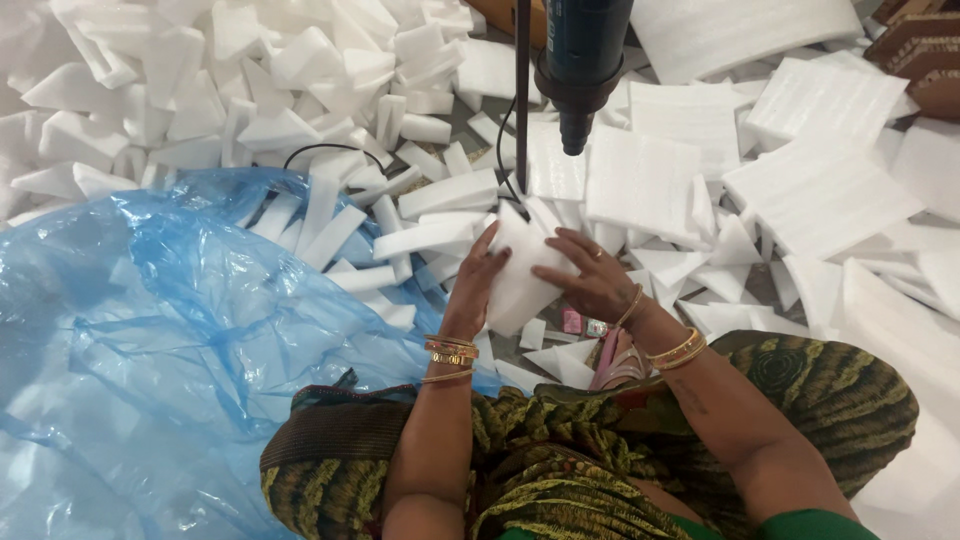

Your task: The person sits on the floor surrounded by white foam pieces and uses a hot glue gun to apply adhesive to the edges of rectangular foam blocks. They then press the glued edges together to bond the pieces, repeating this process for multiple items.

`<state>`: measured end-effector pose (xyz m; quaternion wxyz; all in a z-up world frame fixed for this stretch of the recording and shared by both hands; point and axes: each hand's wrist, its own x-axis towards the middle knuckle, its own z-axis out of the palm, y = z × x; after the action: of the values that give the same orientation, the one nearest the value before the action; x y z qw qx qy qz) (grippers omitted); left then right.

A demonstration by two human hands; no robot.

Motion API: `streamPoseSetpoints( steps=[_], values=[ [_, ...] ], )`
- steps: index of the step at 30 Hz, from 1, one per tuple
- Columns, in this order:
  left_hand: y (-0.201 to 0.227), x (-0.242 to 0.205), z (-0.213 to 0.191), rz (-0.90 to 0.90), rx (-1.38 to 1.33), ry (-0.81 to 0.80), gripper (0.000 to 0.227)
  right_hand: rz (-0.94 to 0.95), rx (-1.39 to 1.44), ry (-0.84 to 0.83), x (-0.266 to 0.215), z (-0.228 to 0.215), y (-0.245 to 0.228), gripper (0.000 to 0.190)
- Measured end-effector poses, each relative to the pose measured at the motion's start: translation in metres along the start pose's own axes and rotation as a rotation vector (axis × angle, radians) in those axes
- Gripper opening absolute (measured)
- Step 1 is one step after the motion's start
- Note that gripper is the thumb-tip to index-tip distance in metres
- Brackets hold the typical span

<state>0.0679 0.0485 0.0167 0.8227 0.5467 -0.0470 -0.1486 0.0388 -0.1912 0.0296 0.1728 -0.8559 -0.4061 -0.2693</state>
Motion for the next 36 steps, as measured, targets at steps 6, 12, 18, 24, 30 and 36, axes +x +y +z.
streamPoseSetpoints(
  steps=[6, 12, 18, 24, 30, 36],
  values=[
    [-0.004, -0.002, -0.002, 0.063, -0.057, -0.035, 0.073, 0.319, 0.521, 0.169, -0.002, 0.01, 0.0, 0.079],
    [-0.008, -0.012, 0.021, -0.02, 0.166, -0.098, 0.077, 1.054, 1.11, 0.306, -0.026, 0.043, 0.037, 0.046],
    [-0.032, -0.008, 0.033, 0.009, 0.043, -0.245, 0.079, 1.02, 1.353, 0.34, -0.029, 0.047, 0.044, 0.044],
    [-0.04, -0.009, 0.038, -0.013, 0.026, -0.247, 0.081, 1.048, 1.403, 0.272, -0.024, 0.034, 0.039, 0.044],
    [-0.044, -0.018, 0.047, -0.011, 0.109, -0.289, 0.083, 0.992, 1.354, 0.314, -0.036, 0.05, 0.042, 0.036],
    [-0.048, -0.019, 0.047, -0.058, 0.073, -0.316, 0.087, 1.062, 1.502, 0.273, -0.035, 0.04, 0.039, 0.036]
  ],
)
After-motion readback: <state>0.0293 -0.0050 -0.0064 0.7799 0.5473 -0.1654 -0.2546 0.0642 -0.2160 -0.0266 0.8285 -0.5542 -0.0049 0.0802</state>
